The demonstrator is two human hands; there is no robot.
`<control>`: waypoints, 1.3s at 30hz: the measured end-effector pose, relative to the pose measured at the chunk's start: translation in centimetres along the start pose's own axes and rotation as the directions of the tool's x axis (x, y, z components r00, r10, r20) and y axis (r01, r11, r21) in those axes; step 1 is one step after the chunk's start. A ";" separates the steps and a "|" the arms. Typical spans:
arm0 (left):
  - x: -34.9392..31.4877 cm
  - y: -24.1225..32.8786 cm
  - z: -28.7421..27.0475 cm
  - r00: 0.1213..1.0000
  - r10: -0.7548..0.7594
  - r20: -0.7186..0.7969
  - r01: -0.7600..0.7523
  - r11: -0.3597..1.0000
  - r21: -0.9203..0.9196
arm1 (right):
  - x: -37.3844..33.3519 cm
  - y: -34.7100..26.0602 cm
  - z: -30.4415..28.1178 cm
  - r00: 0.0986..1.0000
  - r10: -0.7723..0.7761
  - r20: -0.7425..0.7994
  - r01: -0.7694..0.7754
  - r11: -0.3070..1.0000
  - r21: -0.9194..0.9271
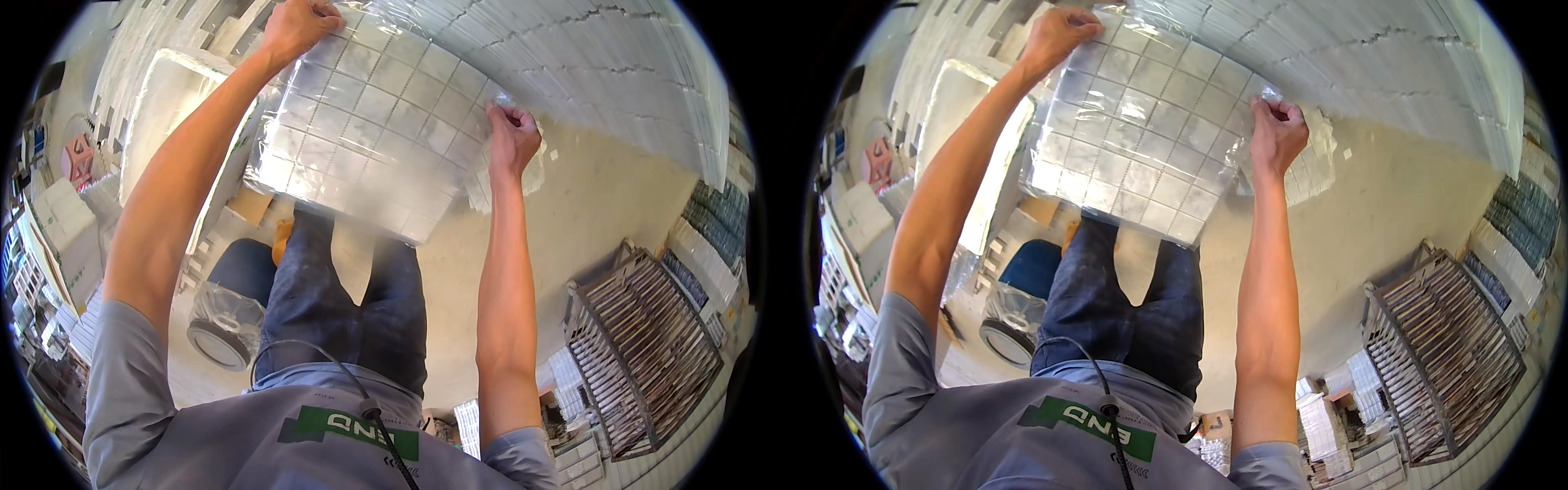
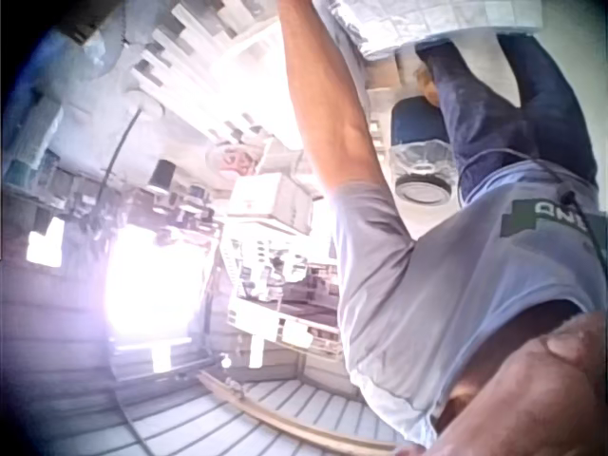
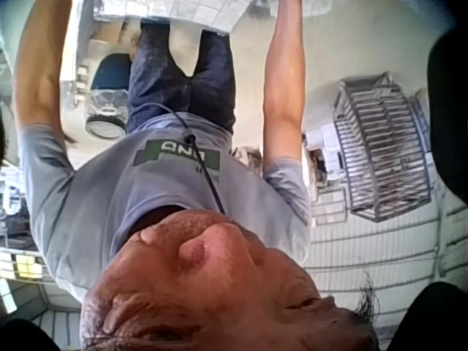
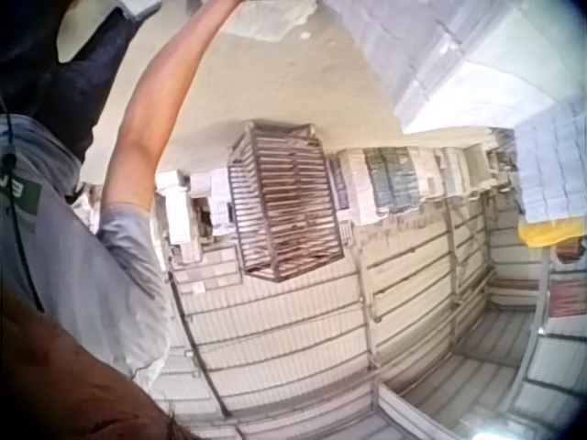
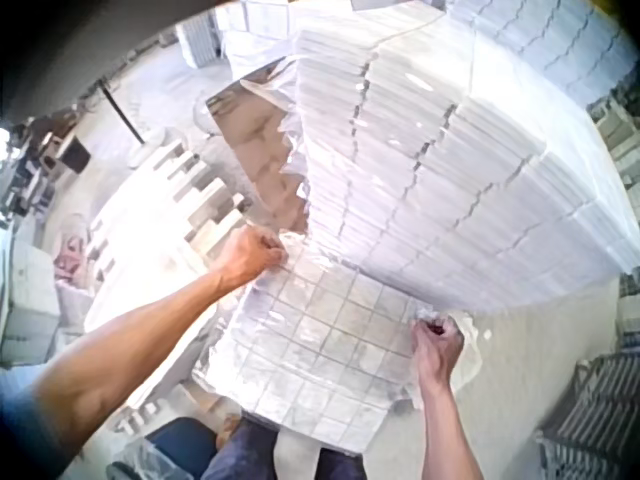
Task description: The person repeatedly removes shrink wrap from stacks of white ceramic tiles, places the tiles into a white plastic bin, and discards the plastic. The process is repeated for multiple stacks throughout the clip.
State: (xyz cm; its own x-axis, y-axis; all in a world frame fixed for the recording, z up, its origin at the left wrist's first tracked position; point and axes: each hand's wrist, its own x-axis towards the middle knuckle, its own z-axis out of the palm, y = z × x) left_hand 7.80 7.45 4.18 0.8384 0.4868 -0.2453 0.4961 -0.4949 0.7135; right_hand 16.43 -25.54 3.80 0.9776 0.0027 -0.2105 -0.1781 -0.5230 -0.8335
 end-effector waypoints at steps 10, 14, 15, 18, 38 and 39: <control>-1.4 1.5 0.9 0.849 0.382 -0.365 -0.150 0.837 0.527 | 1.7 1.1 0.0 0.995 0.073 0.063 -0.078 0.992 0.096; -6.7 5.1 2.0 0.826 0.541 -0.156 -0.402 0.760 0.511 | 2.1 2.3 -0.1 0.997 0.035 0.063 -0.041 0.994 0.100; -8.2 5.3 2.7 0.867 0.497 -0.032 -0.441 0.797 0.413 | 1.9 1.8 -0.1 0.997 0.024 0.069 -0.031 0.996 0.090; -10.9 5.6 5.1 0.947 0.279 0.163 -0.307 0.933 0.188 | 2.1 2.1 0.0 0.996 0.003 0.087 -0.006 0.999 0.035; -10.3 7.5 4.7 0.932 -0.214 0.291 0.091 0.919 0.384 | 13.1 40.8 -11.7 0.831 0.411 -0.375 -0.509 0.834 -0.212; -10.5 7.5 4.5 0.933 -0.226 0.282 0.094 0.906 0.413 | 14.4 40.6 -11.3 0.805 0.468 -0.364 -0.564 0.794 -0.226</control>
State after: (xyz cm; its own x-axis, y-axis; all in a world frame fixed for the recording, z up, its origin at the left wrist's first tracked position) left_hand 3.72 -4.62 9.14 0.7337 0.3630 -0.5745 0.6218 -0.6995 0.3522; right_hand 24.54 -56.35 -27.32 0.7444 -0.5531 -0.3740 -0.6676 -0.6097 -0.4273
